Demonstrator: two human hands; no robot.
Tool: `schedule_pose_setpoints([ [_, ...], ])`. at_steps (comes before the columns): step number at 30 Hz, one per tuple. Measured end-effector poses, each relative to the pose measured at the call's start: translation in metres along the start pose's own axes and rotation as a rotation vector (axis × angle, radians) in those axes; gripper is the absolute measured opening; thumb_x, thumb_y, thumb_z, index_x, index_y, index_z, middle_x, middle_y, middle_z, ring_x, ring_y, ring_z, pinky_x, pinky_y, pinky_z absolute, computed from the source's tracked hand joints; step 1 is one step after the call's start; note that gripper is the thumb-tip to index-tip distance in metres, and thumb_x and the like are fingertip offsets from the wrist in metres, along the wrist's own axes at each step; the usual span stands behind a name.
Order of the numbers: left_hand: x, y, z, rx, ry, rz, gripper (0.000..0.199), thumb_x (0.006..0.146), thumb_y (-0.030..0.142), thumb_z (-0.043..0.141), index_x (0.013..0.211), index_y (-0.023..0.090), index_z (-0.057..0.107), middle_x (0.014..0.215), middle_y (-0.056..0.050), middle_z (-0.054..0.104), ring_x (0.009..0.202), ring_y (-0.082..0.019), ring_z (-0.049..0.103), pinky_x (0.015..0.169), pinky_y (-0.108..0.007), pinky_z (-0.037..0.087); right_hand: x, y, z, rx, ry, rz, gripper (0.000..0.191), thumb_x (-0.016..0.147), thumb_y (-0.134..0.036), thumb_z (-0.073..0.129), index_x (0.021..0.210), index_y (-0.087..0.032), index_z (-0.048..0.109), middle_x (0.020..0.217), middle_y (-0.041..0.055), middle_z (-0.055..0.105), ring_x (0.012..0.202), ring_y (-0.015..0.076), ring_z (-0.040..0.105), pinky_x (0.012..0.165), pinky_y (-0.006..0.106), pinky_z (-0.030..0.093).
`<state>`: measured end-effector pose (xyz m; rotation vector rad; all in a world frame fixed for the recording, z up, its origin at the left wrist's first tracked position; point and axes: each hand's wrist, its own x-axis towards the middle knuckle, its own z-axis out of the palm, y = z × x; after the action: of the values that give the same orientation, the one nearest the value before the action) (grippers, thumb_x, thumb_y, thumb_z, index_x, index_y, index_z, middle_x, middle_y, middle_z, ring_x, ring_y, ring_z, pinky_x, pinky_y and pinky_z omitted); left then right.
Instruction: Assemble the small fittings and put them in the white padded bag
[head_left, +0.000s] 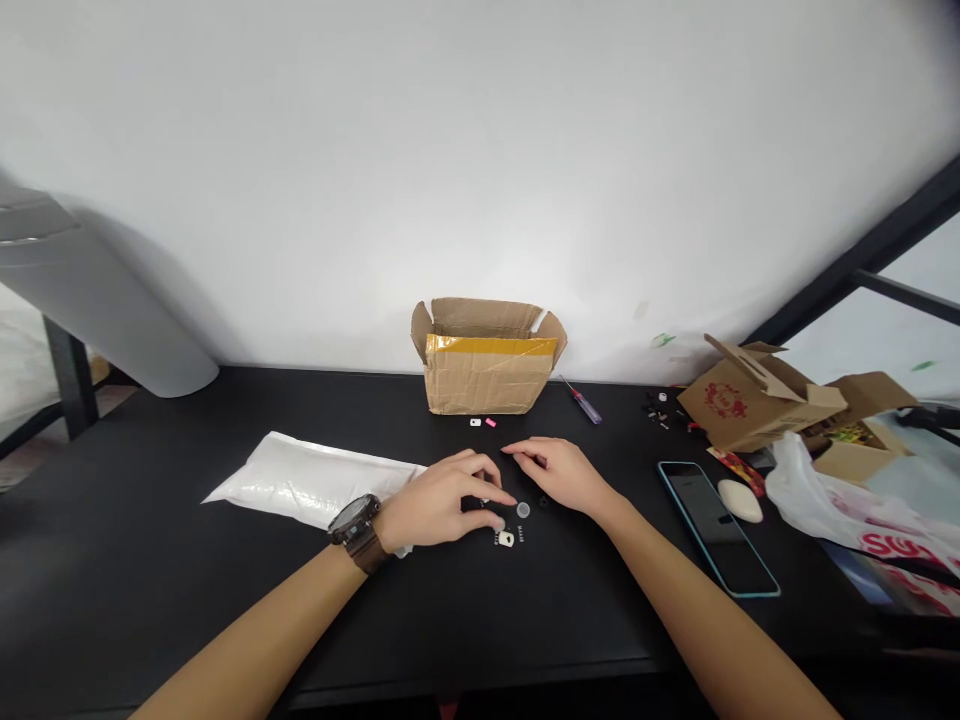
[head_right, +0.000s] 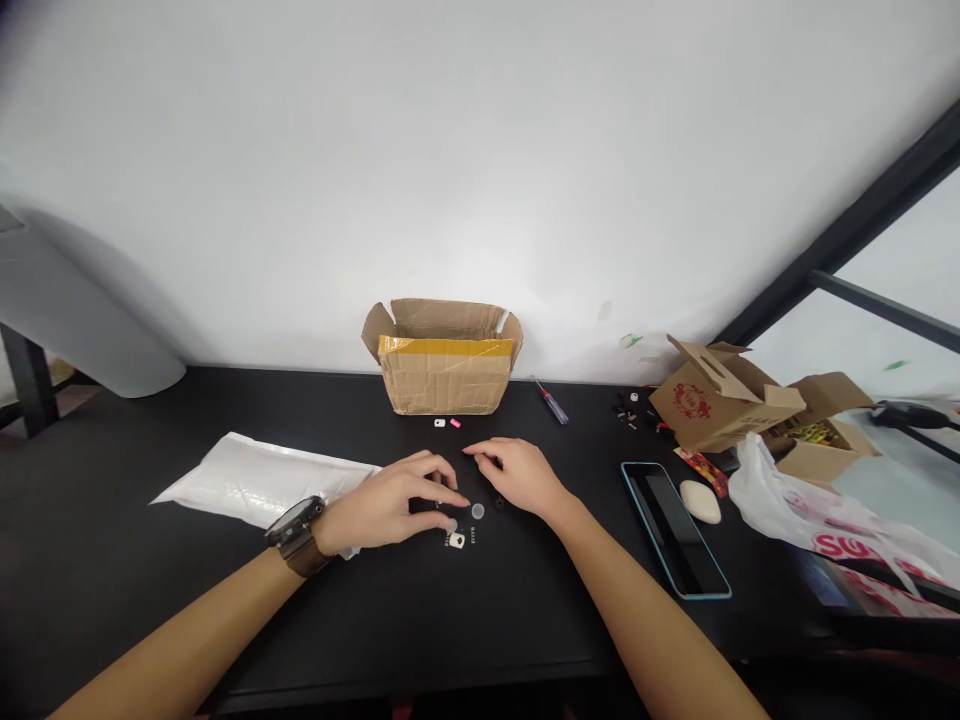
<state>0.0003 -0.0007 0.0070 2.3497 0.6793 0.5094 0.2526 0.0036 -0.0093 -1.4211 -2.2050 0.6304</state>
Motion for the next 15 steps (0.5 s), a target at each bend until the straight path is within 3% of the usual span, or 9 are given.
schedule_pose_setpoints([
  [3,0.0011,-0.0013,0.0019,0.004,-0.041,-0.002,0.024,0.091,0.043,0.074,0.113,0.037,0.078,0.114,-0.001,0.067,0.108,-0.02,0.06,0.098,-0.032,0.046,-0.0001,0.0003,-0.0004,0.001,-0.001,-0.003,0.032,0.101,-0.026,0.05,0.119,-0.034,0.076,0.114,-0.0009,0.078,0.101,0.0214,0.072,0.085,0.035,0.054],
  [15,0.0037,-0.0024,0.006,-0.012,-0.008,0.02,0.012,0.095,0.035,0.069,0.1,0.027,0.077,0.109,-0.001,0.069,0.104,-0.018,0.061,0.095,-0.031,0.047,0.0,0.0027,0.0011,-0.026,0.006,-0.016,0.031,0.102,-0.026,0.051,0.119,-0.033,0.075,0.114,-0.0017,0.078,0.1,0.02,0.072,0.086,0.032,0.054],
])
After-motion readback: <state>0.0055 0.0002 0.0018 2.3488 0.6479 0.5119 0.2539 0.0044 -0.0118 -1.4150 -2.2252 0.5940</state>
